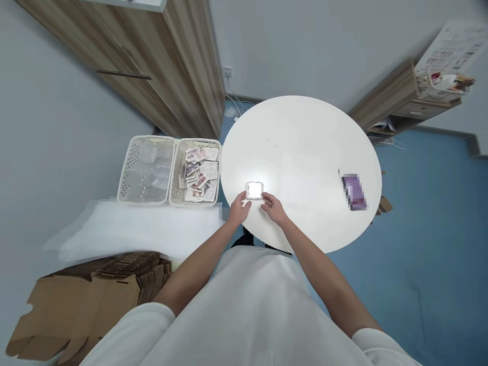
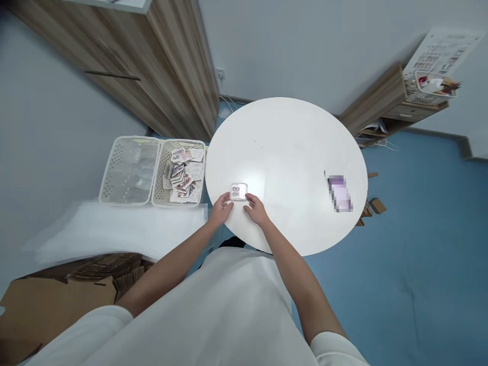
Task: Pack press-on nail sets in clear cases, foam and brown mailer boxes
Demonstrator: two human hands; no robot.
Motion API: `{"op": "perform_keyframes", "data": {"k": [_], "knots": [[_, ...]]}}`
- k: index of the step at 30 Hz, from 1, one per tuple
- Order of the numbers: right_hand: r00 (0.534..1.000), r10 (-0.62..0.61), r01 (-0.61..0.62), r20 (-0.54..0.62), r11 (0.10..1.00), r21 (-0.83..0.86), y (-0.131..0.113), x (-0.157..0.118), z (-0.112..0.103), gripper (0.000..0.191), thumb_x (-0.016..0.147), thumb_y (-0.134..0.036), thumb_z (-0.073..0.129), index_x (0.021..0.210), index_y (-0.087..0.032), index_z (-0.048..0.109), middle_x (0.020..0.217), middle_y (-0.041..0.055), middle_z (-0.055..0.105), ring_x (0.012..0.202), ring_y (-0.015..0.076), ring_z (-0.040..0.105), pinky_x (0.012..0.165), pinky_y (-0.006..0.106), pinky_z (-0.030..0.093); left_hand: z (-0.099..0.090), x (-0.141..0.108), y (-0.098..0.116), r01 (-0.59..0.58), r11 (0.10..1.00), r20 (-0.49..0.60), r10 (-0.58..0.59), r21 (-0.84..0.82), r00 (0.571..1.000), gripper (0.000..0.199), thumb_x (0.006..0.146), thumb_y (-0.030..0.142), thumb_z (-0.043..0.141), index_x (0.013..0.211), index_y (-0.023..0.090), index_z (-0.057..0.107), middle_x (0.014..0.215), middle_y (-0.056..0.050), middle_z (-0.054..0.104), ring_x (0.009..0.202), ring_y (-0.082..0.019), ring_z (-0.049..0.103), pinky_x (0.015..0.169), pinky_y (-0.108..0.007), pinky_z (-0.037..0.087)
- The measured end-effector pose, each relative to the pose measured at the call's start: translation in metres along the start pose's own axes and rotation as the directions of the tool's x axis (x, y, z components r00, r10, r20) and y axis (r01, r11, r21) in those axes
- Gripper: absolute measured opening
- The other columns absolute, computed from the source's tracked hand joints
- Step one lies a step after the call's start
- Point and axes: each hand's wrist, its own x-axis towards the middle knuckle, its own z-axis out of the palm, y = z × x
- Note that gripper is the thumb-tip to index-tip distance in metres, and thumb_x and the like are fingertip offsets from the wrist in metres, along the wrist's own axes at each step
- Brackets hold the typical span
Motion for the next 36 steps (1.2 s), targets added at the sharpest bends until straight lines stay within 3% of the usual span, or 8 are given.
{"op": "perform_keyframes", "data": {"k": [6,13,19,25,30,34,36], "knots": [[0.988,-0.028,0.022,-0.150,0.999,-0.035,0.026,-0.054,-0.067,0.039,0.074,-0.023,0.051,0.113,-0.022,0.051,0.120,0.0064,0.053,0.110,0.0178,0.050,0.097,0.040,0.038,0.056,-0.027,0.012,-0.052,0.998,0.190,0.057,-0.029,0.980,0.039,0.081,0.032,0.048,0.118,0.019,0.049,0.118,-0.009,0.055,0.109,-0.021,0.050,0.093,-0.036,0.039],[0.982,-0.015,-0.012,-0.190,0.990,-0.141,0.057,-0.105,-0.131,0.035,0.074,-0.020,0.049,0.108,-0.021,0.056,0.123,0.0069,0.051,0.110,0.0184,0.051,0.096,0.040,0.040,0.109,-0.056,0.034,-0.104,0.993,0.374,0.079,0.049,0.924,0.039,0.084,0.041,0.040,0.114,0.020,0.054,0.115,-0.005,0.058,0.108,-0.020,0.052,0.094,-0.035,0.038],[0.987,-0.071,0.034,-0.142,0.968,-0.250,0.079,-0.112,-0.159,0.036,0.074,-0.019,0.047,0.109,-0.023,0.056,0.124,0.0046,0.050,0.111,0.0191,0.049,0.093,0.040,0.042,0.141,-0.070,0.040,-0.156,0.973,0.388,0.079,0.171,0.918,0.042,0.085,0.045,0.035,0.115,0.022,0.053,0.121,-0.003,0.054,0.114,-0.020,0.047,0.097,-0.034,0.035],[0.991,-0.132,0.118,-0.013,0.927,-0.357,0.089,-0.105,-0.165,0.037,0.075,-0.018,0.045,0.110,-0.022,0.055,0.125,0.0063,0.048,0.112,0.0196,0.047,0.094,0.037,0.041,0.153,-0.076,0.029,-0.202,0.900,0.352,0.059,0.386,0.934,0.043,0.087,0.042,0.031,0.120,0.021,0.047,0.124,-0.004,0.051,0.116,-0.020,0.044,0.097,-0.035,0.035],[0.963,-0.263,0.246,0.054,0.782,-0.573,0.092,-0.114,-0.166,0.033,0.076,-0.023,0.049,0.109,-0.019,0.053,0.117,0.0092,0.049,0.106,0.0210,0.048,0.088,0.036,0.041,0.151,-0.088,0.016,-0.324,0.728,0.309,0.161,0.604,0.937,0.042,0.080,0.034,0.048,0.117,0.016,0.047,0.126,-0.009,0.047,0.117,-0.023,0.041,0.098,-0.037,0.033],[0.916,-0.290,0.397,0.279,0.535,-0.746,0.094,-0.121,-0.165,0.028,0.073,-0.028,0.058,0.100,-0.021,0.056,0.107,0.0085,0.054,0.097,0.0232,0.049,0.082,0.037,0.038,0.142,-0.097,0.010,-0.396,0.564,0.368,0.168,0.725,0.914,0.038,0.073,0.031,0.056,0.109,0.018,0.051,0.121,-0.009,0.048,0.113,-0.025,0.042,0.093,-0.040,0.036],[0.901,-0.283,0.426,0.329,0.435,-0.793,0.096,-0.119,-0.163,0.019,0.076,-0.027,0.055,0.094,-0.021,0.057,0.105,0.0087,0.054,0.096,0.0230,0.048,0.080,0.036,0.036,0.140,-0.101,0.010,-0.410,0.502,0.386,0.157,0.761,0.909,0.039,0.071,0.031,0.058,0.108,0.019,0.051,0.121,-0.009,0.048,0.113,-0.025,0.041,0.092,-0.041,0.035]]}}
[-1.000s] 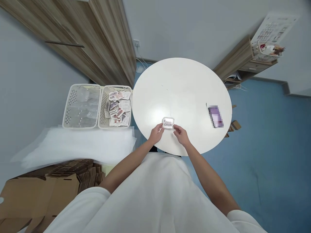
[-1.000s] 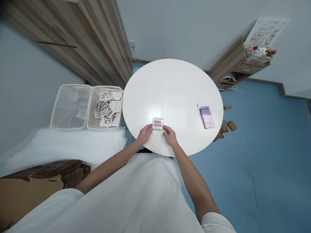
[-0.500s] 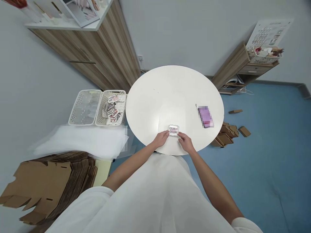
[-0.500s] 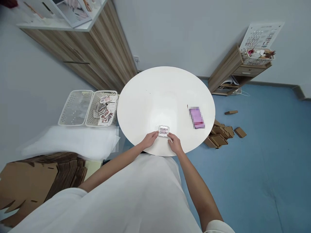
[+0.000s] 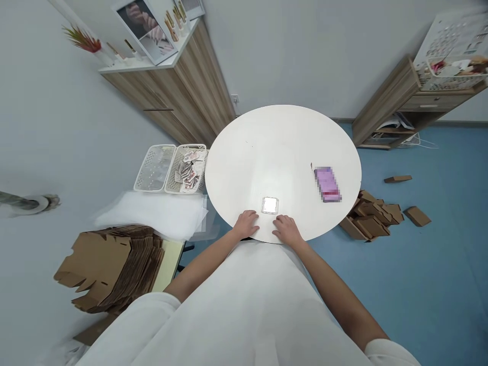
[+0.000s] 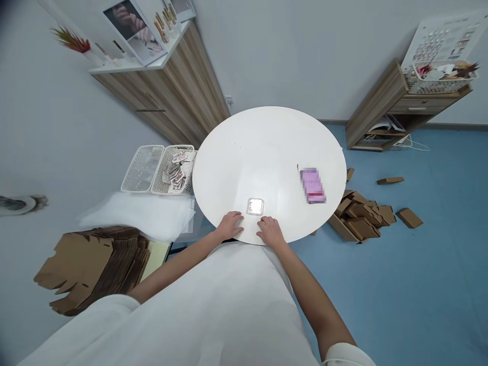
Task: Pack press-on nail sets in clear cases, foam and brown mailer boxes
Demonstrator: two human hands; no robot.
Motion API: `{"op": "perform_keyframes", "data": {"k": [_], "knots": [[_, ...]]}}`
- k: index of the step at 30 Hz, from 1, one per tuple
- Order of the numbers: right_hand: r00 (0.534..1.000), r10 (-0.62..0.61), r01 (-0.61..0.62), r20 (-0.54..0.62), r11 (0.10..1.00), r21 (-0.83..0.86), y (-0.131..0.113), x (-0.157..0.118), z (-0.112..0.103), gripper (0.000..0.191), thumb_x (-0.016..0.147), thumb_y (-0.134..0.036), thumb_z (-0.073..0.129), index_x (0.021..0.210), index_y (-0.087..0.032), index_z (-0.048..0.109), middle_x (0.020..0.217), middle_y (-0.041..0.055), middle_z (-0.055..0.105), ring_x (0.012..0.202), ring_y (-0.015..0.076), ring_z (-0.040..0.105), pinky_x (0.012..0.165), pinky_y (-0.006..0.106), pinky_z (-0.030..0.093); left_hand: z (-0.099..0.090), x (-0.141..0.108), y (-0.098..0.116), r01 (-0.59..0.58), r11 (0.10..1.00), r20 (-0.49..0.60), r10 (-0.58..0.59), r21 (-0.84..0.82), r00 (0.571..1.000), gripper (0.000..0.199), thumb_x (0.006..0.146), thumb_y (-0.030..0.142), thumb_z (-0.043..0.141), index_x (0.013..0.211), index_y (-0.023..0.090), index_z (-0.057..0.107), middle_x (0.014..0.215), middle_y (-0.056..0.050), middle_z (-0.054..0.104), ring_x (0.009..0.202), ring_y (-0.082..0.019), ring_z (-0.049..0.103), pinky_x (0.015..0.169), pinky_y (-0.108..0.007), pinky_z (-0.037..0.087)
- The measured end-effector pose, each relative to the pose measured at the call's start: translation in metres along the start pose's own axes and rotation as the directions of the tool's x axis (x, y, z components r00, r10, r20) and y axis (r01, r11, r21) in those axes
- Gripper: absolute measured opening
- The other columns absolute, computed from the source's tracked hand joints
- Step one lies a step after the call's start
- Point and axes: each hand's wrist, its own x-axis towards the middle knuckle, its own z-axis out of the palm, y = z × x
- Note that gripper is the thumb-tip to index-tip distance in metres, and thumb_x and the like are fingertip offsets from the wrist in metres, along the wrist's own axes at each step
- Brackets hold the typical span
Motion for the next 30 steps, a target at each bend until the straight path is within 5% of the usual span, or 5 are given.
{"op": "perform_keyframes", "data": {"k": [8,15,19,23,30], "knots": [[0.998,0.052,-0.053,0.019,0.997,0.063,0.001,0.013,-0.010,0.022,0.087,-0.022,0.034,0.083,-0.019,0.056,0.085,0.0051,0.058,0.080,0.0169,0.050,0.071,0.029,0.034,-0.004,0.001,0.011,-0.030,0.984,0.008,0.029,0.177,1.000,0.032,0.071,0.035,0.058,0.100,0.021,0.054,0.114,-0.008,0.052,0.109,-0.026,0.042,0.095,-0.043,0.026],[0.996,0.011,-0.003,-0.092,0.995,0.095,0.016,-0.012,-0.016,0.030,0.074,-0.040,0.055,0.096,-0.019,0.053,0.105,0.0076,0.055,0.096,0.0221,0.048,0.082,0.034,0.032,-0.004,0.000,0.005,0.034,0.995,-0.006,-0.034,0.094,0.999,0.022,0.083,0.019,0.037,0.092,0.021,0.057,0.097,-0.005,0.061,0.093,-0.019,0.053,0.089,-0.037,0.033],[0.975,0.213,-0.196,-0.067,0.961,0.197,0.024,-0.006,-0.015,0.022,0.085,-0.033,0.036,0.082,-0.020,0.054,0.087,0.0039,0.059,0.082,0.0161,0.052,0.070,0.027,0.035,-0.008,0.006,-0.003,0.104,0.989,-0.001,-0.105,-0.102,0.994,0.027,0.085,0.029,0.033,0.087,0.020,0.058,0.090,-0.004,0.063,0.086,-0.018,0.055,0.077,-0.031,0.041],[0.883,0.468,-0.461,0.021,0.861,0.215,0.023,0.016,-0.021,0.026,0.086,-0.036,0.033,0.077,-0.020,0.052,0.076,0.0017,0.057,0.067,0.0136,0.051,0.054,0.024,0.031,-0.013,0.023,-0.007,0.269,0.931,0.020,-0.272,-0.246,0.962,0.025,0.083,0.034,0.037,0.080,0.020,0.058,0.085,-0.002,0.063,0.081,-0.017,0.056,0.070,-0.027,0.042],[0.852,0.521,-0.520,-0.061,0.854,0.023,0.011,0.028,-0.015,0.016,0.082,-0.027,0.040,0.090,-0.019,0.052,0.089,0.0072,0.056,0.080,0.0184,0.052,0.063,0.028,0.034,-0.011,0.044,0.005,0.425,0.905,0.005,-0.425,-0.034,0.905,0.017,0.080,0.032,0.042,0.081,0.020,0.053,0.082,-0.004,0.060,0.078,-0.019,0.055,0.071,-0.032,0.039]]}}
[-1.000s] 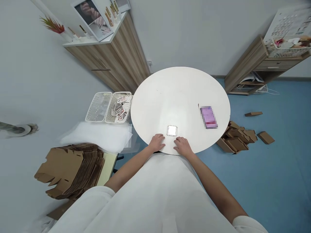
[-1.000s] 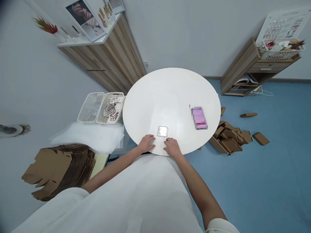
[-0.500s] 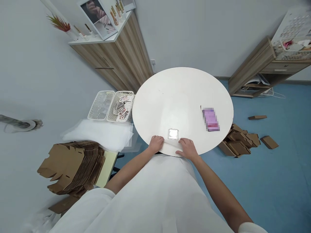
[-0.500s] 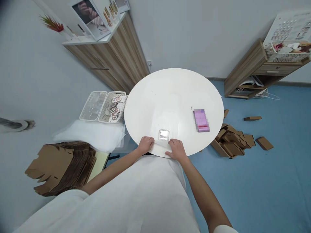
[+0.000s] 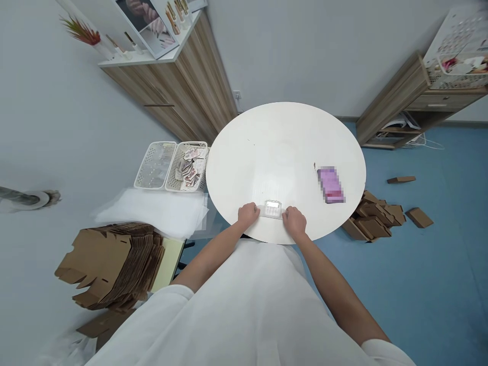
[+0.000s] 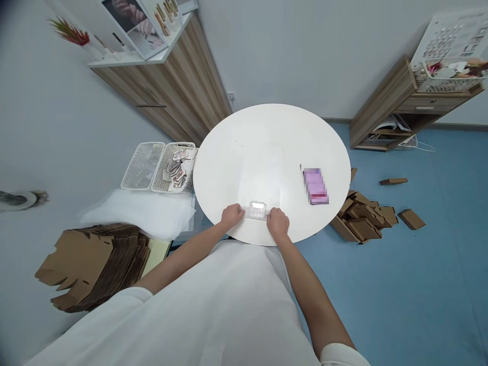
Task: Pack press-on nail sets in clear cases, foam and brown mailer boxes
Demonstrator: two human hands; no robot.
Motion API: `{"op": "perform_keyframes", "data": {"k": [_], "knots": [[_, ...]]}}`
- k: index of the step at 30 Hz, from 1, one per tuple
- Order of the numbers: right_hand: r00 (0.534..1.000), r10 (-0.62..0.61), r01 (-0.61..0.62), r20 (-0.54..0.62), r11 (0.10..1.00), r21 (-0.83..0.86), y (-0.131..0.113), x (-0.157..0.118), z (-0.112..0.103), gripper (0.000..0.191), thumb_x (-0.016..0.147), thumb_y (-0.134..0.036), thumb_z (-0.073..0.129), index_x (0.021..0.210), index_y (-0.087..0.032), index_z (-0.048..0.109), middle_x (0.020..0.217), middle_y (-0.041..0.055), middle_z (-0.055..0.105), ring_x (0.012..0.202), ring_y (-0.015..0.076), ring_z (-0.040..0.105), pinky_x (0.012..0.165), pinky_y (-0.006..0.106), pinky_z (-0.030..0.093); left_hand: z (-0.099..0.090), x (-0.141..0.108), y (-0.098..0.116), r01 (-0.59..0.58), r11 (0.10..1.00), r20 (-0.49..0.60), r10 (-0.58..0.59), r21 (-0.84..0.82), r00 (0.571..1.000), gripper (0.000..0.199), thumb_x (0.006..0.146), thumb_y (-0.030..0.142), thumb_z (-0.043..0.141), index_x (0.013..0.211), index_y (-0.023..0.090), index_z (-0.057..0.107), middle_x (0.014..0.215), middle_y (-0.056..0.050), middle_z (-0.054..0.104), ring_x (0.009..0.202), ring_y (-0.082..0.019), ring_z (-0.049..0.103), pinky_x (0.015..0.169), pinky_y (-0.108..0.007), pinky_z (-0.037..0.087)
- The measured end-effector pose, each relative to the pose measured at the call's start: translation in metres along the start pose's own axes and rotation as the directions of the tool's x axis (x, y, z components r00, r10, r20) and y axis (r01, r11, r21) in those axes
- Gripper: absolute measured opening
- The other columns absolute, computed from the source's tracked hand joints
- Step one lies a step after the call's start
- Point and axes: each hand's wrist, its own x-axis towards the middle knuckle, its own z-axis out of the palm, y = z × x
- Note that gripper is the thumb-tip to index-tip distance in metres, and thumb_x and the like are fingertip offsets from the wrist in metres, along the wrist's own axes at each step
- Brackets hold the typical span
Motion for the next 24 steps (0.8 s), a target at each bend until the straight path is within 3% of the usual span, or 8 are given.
{"op": "perform_keyframes", "data": {"k": [3,5,7,9,12,15,19,24], "knots": [[0.981,-0.126,0.120,-0.148,0.992,-0.047,-0.003,-0.004,0.002,0.025,0.081,-0.019,0.042,0.105,-0.019,0.049,0.112,0.0130,0.052,0.103,0.0251,0.046,0.082,0.037,0.032,0.001,-0.002,0.006,-0.064,0.993,-0.124,0.076,0.100,0.989,0.021,0.077,0.031,0.048,0.094,0.019,0.051,0.098,-0.008,0.056,0.093,-0.023,0.050,0.080,-0.038,0.036],[0.945,-0.290,0.281,-0.154,0.957,-0.078,-0.005,-0.005,0.002,0.029,0.080,-0.011,0.040,0.105,-0.020,0.050,0.124,0.0123,0.046,0.114,0.0263,0.038,0.091,0.043,0.025,0.000,-0.002,0.009,-0.172,0.973,-0.152,0.195,0.156,0.969,0.022,0.076,0.023,0.049,0.097,0.021,0.050,0.106,-0.009,0.052,0.103,-0.025,0.045,0.086,-0.041,0.032],[0.899,-0.426,0.418,-0.096,0.904,-0.092,-0.005,-0.006,0.001,0.030,0.078,-0.006,0.038,0.100,-0.022,0.053,0.128,0.0098,0.045,0.120,0.0253,0.034,0.095,0.045,0.021,-0.001,-0.002,0.011,-0.325,0.924,-0.084,0.347,0.201,0.934,0.022,0.075,0.012,0.046,0.093,0.022,0.052,0.108,-0.008,0.051,0.108,-0.024,0.041,0.093,-0.042,0.026],[0.872,-0.487,0.480,-0.057,0.872,-0.098,-0.004,-0.005,-0.001,0.028,0.077,-0.007,0.039,0.096,-0.021,0.054,0.131,0.0089,0.042,0.124,0.0252,0.031,0.097,0.047,0.020,-0.003,-0.003,0.013,-0.457,0.863,-0.002,0.469,0.216,0.883,0.025,0.072,0.006,0.044,0.088,0.023,0.054,0.111,-0.007,0.051,0.114,-0.023,0.038,0.097,-0.043,0.021],[0.845,-0.534,0.531,-0.012,0.842,-0.095,-0.001,-0.001,-0.004,0.023,0.077,-0.020,0.046,0.099,-0.018,0.053,0.136,0.0106,0.036,0.127,0.0272,0.025,0.099,0.048,0.018,-0.006,-0.002,0.013,-0.566,0.797,0.046,0.570,0.212,0.820,0.025,0.068,0.015,0.052,0.093,0.021,0.054,0.127,-0.007,0.042,0.125,-0.027,0.026,0.102,-0.045,0.013],[0.828,-0.556,0.560,0.068,0.825,-0.077,-0.002,0.007,-0.008,0.031,0.073,-0.030,0.054,0.102,-0.017,0.050,0.134,0.0133,0.037,0.120,0.0280,0.034,0.096,0.045,0.024,-0.007,0.000,0.013,-0.615,0.762,0.091,0.610,0.206,0.787,0.033,0.066,0.029,0.058,0.097,0.019,0.052,0.134,-0.008,0.034,0.127,-0.028,0.022,0.103,-0.045,0.013],[0.850,-0.513,0.525,0.122,0.846,-0.098,-0.011,0.010,-0.012,0.028,0.071,-0.027,0.056,0.096,-0.015,0.052,0.121,0.0157,0.047,0.097,0.0263,0.050,0.084,0.038,0.034,-0.007,0.001,0.016,-0.599,0.779,0.117,0.588,0.186,0.800,0.030,0.066,0.026,0.056,0.094,0.017,0.051,0.129,-0.011,0.041,0.114,-0.026,0.041,0.097,-0.041,0.025],[0.834,-0.521,0.533,0.185,0.846,-0.023,-0.012,-0.013,-0.018,0.026,0.075,-0.037,0.049,0.091,-0.016,0.049,0.096,0.0092,0.056,0.079,0.0202,0.052,0.070,0.030,0.035,-0.010,-0.012,0.010,-0.595,0.801,0.205,0.573,0.067,0.794,0.024,0.063,0.032,0.055,0.083,0.019,0.050,0.092,-0.006,0.058,0.082,-0.022,0.055,0.075,-0.034,0.039]]}}
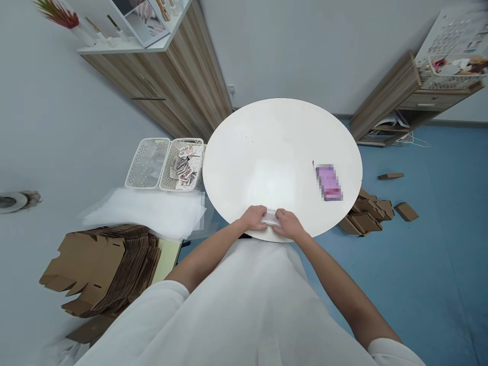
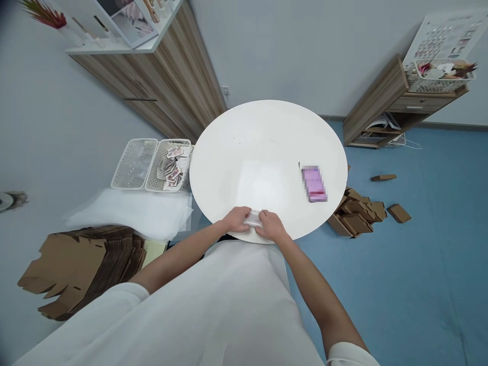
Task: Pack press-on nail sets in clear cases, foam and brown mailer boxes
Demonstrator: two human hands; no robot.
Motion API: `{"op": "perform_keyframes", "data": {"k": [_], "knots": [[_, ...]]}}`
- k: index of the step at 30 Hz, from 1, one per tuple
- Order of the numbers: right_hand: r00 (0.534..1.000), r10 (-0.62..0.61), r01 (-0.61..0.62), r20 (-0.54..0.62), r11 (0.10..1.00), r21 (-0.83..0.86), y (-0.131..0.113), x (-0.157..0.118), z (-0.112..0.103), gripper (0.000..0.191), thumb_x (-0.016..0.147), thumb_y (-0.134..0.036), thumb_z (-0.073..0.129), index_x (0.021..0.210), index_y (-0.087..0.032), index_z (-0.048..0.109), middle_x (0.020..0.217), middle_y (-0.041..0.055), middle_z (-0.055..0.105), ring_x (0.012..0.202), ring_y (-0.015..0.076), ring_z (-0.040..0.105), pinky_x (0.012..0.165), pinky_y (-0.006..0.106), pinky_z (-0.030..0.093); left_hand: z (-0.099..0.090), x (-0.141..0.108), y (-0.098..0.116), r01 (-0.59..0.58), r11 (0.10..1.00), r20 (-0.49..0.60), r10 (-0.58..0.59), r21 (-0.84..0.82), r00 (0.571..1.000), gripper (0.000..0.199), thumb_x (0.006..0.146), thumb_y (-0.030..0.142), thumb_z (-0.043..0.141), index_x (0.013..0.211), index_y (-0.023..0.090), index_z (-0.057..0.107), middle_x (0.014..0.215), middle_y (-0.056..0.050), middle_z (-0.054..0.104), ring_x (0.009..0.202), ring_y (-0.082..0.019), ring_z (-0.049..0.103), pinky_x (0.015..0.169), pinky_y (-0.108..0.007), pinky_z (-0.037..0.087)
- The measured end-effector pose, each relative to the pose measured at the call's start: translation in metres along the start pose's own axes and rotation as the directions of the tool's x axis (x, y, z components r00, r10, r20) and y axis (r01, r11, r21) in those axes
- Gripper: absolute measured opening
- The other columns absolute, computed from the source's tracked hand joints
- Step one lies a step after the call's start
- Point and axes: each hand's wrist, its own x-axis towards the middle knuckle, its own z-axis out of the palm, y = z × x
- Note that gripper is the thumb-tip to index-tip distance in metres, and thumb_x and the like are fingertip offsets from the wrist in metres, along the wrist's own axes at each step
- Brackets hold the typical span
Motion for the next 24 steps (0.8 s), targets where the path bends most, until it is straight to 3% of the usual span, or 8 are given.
{"op": "perform_keyframes", "data": {"k": [4,10,16,24], "knots": [[1.000,0.021,-0.022,0.016,0.997,0.075,-0.002,-0.012,-0.004,0.022,0.079,-0.037,0.043,0.088,-0.018,0.048,0.079,0.0040,0.055,0.071,0.0174,0.050,0.065,0.028,0.034,-0.005,-0.006,-0.001,0.011,0.997,0.041,-0.008,-0.070,0.999,0.020,0.067,0.033,0.050,0.082,0.020,0.049,0.074,-0.002,0.057,0.071,-0.020,0.054,0.067,-0.031,0.039],[0.984,0.130,-0.117,-0.122,0.987,0.113,0.005,0.004,-0.015,0.025,0.084,-0.039,0.039,0.089,-0.019,0.052,0.094,0.0083,0.054,0.087,0.0196,0.049,0.070,0.029,0.035,-0.020,0.011,-0.006,0.065,0.996,-0.058,-0.068,-0.058,0.996,0.021,0.076,0.036,0.043,0.085,0.020,0.052,0.094,-0.004,0.058,0.091,-0.021,0.052,0.079,-0.034,0.038],[0.941,0.337,-0.327,-0.017,0.923,0.206,0.012,0.026,-0.019,0.032,0.086,-0.041,0.033,0.090,-0.019,0.055,0.088,0.0071,0.060,0.078,0.0177,0.054,0.063,0.027,0.035,-0.027,0.022,-0.016,0.204,0.970,0.032,-0.201,-0.135,0.979,0.027,0.075,0.035,0.046,0.097,0.021,0.054,0.099,-0.003,0.060,0.092,-0.021,0.054,0.077,-0.032,0.041],[0.915,0.396,-0.387,0.077,0.811,0.439,0.029,0.037,-0.010,0.023,0.084,-0.037,0.039,0.093,-0.022,0.054,0.094,0.0030,0.063,0.081,0.0150,0.056,0.060,0.023,0.038,-0.015,0.032,-0.029,0.375,0.876,0.102,-0.362,-0.303,0.927,0.022,0.074,0.026,0.050,0.093,0.019,0.058,0.099,-0.002,0.063,0.087,-0.016,0.058,0.068,-0.023,0.044]]}}
